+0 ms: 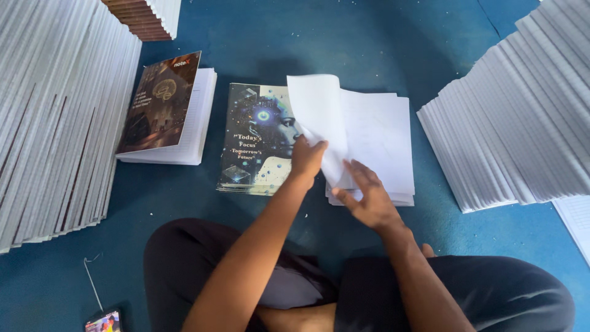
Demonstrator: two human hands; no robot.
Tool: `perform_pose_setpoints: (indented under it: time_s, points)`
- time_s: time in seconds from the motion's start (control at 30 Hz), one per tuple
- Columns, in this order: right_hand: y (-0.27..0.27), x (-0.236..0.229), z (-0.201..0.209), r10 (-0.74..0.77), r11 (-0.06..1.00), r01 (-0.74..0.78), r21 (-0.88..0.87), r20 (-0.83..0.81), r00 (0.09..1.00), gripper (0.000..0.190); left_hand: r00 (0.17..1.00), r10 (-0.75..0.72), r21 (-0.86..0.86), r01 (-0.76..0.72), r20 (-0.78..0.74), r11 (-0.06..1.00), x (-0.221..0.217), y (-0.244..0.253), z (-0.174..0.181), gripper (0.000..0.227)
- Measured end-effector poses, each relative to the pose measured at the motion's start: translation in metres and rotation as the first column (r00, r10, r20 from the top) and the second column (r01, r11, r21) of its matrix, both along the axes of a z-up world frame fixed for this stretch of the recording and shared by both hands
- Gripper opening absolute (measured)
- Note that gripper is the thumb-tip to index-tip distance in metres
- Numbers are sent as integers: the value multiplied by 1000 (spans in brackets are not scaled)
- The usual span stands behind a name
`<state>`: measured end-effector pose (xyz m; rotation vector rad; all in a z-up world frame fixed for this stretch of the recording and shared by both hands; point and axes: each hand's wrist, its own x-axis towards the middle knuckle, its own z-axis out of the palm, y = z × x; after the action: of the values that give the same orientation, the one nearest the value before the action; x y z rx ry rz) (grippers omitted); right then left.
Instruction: The person sits on the floor and assembles notebooks by inserting stacks of loose paper into printed covers. They handle the covers and paper stacks one at a time, aligning them and placing the completed units into a growing pile.
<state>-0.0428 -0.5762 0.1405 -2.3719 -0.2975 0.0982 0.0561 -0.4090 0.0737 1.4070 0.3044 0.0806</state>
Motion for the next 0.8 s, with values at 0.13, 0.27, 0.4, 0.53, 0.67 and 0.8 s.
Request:
perform_pose_setpoints:
  time_s: [0.13,0.27,0.4,0.53,0.67,0.8]
  points:
    - [-16,7,-15,-97,985,87,152,59,994,70,984,-100,-143,79,-147,987,4,29,-14,43]
    - [-27,24,-46,-78,940,139,-310,199,977,63,990,-123,-133,113,-69,985,-2,57,-14,45]
    - [-30,24,-62,-154,842,216,-495,164,974,64,997,-45,10,46,-69,999,-11,78,-14,50]
    - [-27,14,-51,-254,810,263,-524,90,963,64,995,91,355,-103,48,929,-25,88,-12,60]
    - [-24,6,-33,-323,782,279,-557,20,946,65,994,106,464,-103,19,880,-34,85,-3,67]
    - [-25,3,-24,-364,756,288,-588,-13,931,66,995,95,518,-85,8,851,-39,81,4,67]
